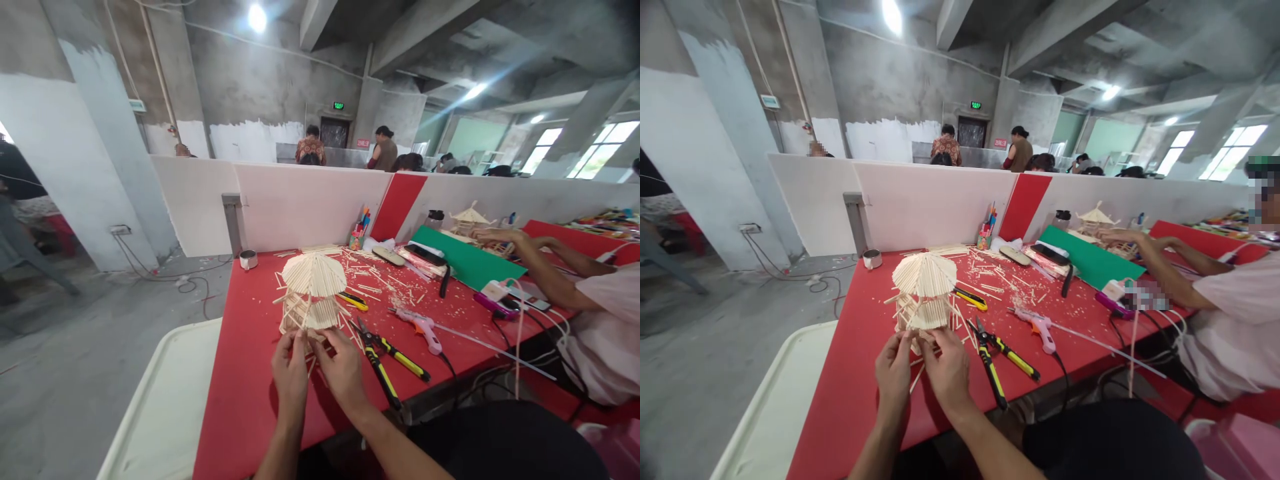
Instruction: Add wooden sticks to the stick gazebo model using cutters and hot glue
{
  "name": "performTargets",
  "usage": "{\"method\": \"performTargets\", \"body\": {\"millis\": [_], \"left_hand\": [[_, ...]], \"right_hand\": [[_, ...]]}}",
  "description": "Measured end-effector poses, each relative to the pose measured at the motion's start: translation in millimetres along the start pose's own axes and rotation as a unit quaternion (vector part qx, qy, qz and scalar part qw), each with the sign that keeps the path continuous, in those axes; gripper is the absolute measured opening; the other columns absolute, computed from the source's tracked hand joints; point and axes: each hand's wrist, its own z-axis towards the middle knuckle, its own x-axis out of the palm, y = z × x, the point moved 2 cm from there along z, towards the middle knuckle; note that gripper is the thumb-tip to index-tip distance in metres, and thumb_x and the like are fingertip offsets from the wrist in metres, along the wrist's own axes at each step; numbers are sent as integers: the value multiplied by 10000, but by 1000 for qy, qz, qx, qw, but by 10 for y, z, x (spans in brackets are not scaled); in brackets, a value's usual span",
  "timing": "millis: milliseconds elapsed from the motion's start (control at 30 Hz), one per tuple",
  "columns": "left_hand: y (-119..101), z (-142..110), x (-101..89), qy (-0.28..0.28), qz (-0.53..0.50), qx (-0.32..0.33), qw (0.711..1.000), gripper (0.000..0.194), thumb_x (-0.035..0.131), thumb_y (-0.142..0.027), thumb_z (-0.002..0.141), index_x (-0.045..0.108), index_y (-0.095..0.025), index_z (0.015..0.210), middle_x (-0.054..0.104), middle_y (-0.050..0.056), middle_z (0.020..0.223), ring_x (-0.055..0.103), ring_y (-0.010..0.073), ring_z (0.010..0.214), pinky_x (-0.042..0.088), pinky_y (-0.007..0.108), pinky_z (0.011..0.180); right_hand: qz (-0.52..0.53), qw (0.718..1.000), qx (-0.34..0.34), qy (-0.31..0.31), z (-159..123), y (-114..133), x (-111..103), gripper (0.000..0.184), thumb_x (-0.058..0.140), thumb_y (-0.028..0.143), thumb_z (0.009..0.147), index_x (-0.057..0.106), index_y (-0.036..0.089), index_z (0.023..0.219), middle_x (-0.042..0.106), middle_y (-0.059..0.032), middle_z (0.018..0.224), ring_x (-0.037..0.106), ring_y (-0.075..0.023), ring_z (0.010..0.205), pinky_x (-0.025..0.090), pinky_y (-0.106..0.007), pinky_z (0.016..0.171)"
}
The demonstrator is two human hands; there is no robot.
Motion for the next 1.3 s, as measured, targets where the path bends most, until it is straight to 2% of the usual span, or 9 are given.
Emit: {"method": "performTargets", "body": {"millis": [100, 200, 333, 500, 700, 800, 967, 1133, 1300], "left_hand": [[32, -23, 23, 45, 13, -19, 999, 235, 600, -372, 790, 680, -153, 756, 674, 21, 703, 609, 156, 681, 490, 258, 665], [33, -40, 41, 61, 37, -14, 997, 240, 589, -373, 800, 671, -159, 728, 660, 10, 677, 599, 152, 657, 482, 249, 645], [-16, -61, 38, 77, 84, 30, 993, 219, 596, -364, 793, 689, -171, 745, 683, 34, 729, 627, 175, 697, 500, 273, 666], [-76, -57, -10, 42, 150, 111, 981, 207, 603, -358, 781, 702, -192, 707, 691, 72, 862, 641, 207, 833, 511, 309, 749], [11, -52, -47, 19, 175, 90, 980, 214, 606, -376, 786, 705, -186, 780, 674, 71, 893, 639, 211, 861, 514, 320, 766], [25, -59, -57, 14, 188, 92, 978, 210, 597, -368, 800, 690, -182, 767, 662, 63, 863, 634, 204, 827, 513, 317, 742], [-62, -64, -43, -9, 234, 153, 960, 177, 594, -331, 806, 682, -186, 752, 632, 51, 842, 609, 187, 804, 497, 303, 725], [-107, -98, -54, -29, 252, 189, 949, 130, 582, -270, 816, 676, -190, 775, 611, 57, 922, 595, 188, 871, 492, 306, 755], [-119, -133, -61, -37, 255, 201, 945, 111, 586, -251, 811, 681, -195, 796, 611, 63, 973, 601, 195, 896, 505, 311, 760]], "right_hand": [[-3, 1000, 3, -2, -3, -91, -11, 251, 487, 380, 897, 677, 218, 924, 686, -44, 898, 644, -172, 829, 492, -268, 730], [-2, 1000, -5, 2, -6, -161, -49, 253, 477, 359, 903, 682, 213, 931, 691, -53, 900, 640, -178, 852, 492, -275, 753], [7, 999, -29, 17, -16, -200, -107, 243, 490, 326, 898, 674, 220, 1015, 691, -57, 975, 630, -181, 919, 493, -296, 815], [29, 997, -52, 40, -33, -206, -138, 268, 518, 310, 884, 642, 229, 1107, 683, -58, 1024, 622, -191, 971, 502, -331, 856], [77, 992, -76, 63, -35, -136, -210, 264, 535, 231, 862, 633, 234, 1107, 678, -55, 1039, 620, -185, 977, 515, -324, 840], [98, 990, -90, 37, -22, -85, -334, 197, 500, 221, 883, 658, 225, 1001, 684, -50, 942, 622, -168, 905, 509, -312, 806], [89, 984, -143, -55, 66, -13, -492, 178, 548, 178, 856, 657, 222, 990, 646, -44, 877, 578, -153, 822, 479, -300, 746], [82, 988, -116, -56, 131, 3, -442, 201, 563, 195, 848, 653, 221, 1026, 585, -47, 863, 539, -162, 825, 474, -325, 759], [88, 987, -129, -47, 107, 9, -406, 282, 543, 178, 847, 623, 230, 1112, 552, -65, 952, 525, -175, 878, 481, -344, 763]]}}
